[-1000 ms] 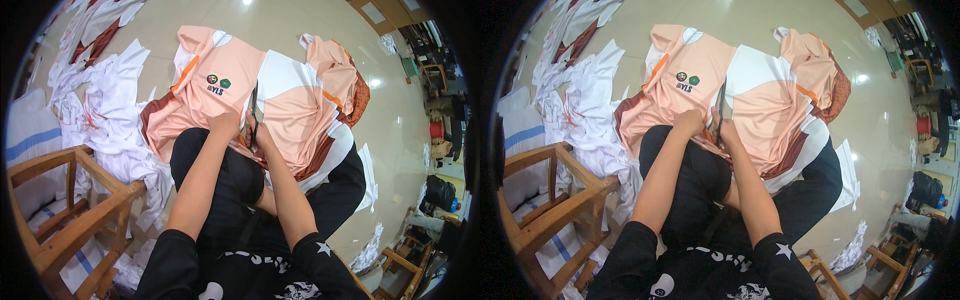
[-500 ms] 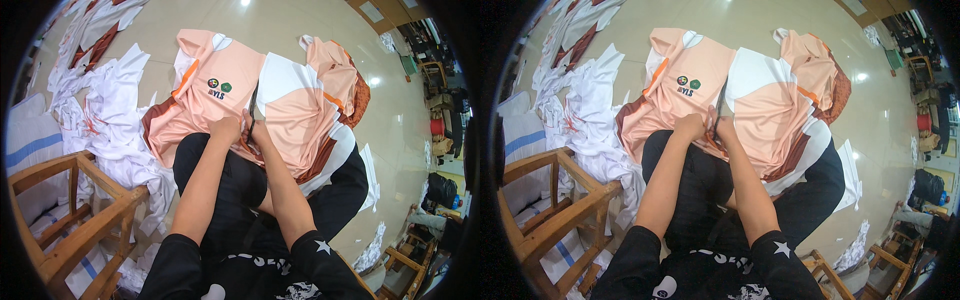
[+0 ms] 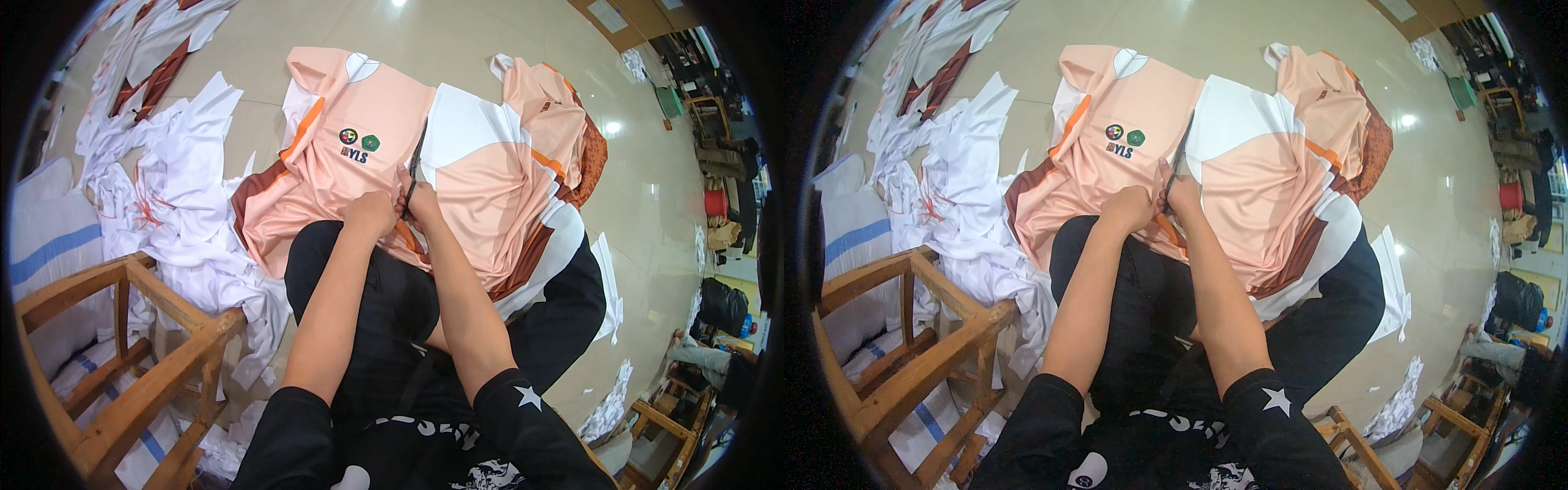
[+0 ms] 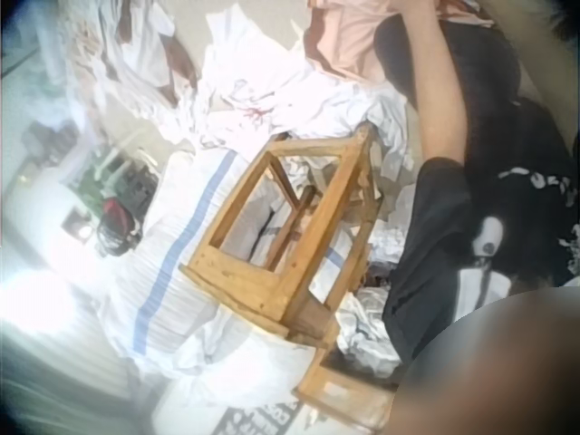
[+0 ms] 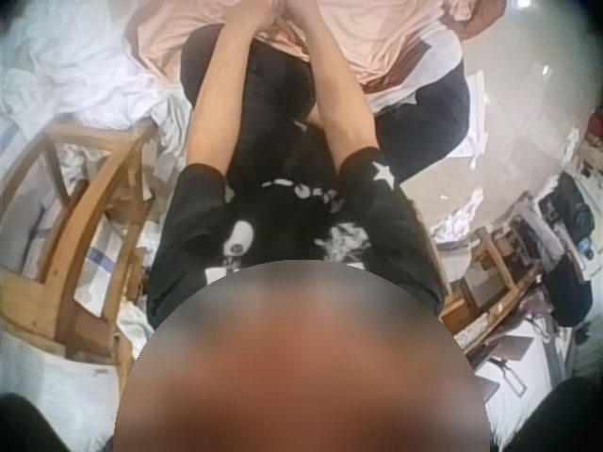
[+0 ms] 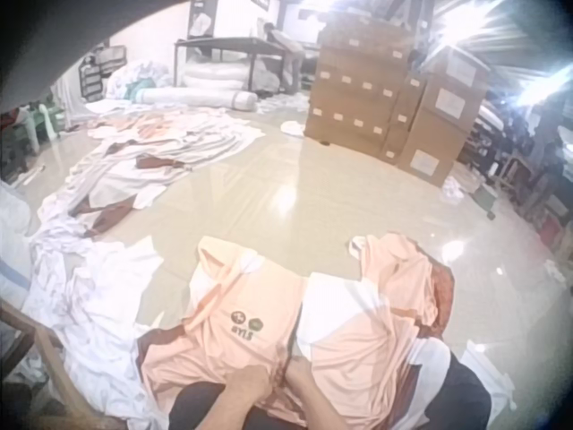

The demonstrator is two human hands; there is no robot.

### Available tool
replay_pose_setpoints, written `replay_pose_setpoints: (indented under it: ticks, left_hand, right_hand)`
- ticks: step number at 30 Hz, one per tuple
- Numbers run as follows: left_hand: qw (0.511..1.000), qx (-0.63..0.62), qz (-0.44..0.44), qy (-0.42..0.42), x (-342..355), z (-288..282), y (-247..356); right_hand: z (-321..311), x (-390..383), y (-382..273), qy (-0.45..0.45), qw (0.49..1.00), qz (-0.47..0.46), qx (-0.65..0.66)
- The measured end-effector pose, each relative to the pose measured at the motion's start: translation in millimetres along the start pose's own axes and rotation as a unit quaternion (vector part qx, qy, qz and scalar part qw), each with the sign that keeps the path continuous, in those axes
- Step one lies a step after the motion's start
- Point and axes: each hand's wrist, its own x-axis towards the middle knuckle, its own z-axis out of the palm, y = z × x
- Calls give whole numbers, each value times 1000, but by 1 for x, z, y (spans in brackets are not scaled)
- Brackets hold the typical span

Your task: The person sits on the floor and uses scissors to cut a peach-colored t-shirt. They cut along the seams and remove sections of the shirt, including the sleeves and side panels, creating separate fabric pieces.

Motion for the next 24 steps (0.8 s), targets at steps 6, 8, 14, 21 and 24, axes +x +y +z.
replay_pose_setpoints:
  ticks: [6,8,14,21,24]
  left_hand:
    - [1000,-7,12,-5,5,2,-3]
    - [1000,-7,17,0,4,2,-3]
    - [999,-17,30,-7,2,-2,-3]
    - [995,-37,53,80,0,5,-5]
    - [995,-42,48,71,1,6,-5]
  right_hand:
    - [-5,14,-4,2,1000,-15,6]
    - [-4,17,-10,-3,1000,-9,23]
    - [0,23,-23,-3,999,-40,12]
    - [4,30,-24,3,999,-50,0]
    - [0,34,-32,-8,999,-31,14]
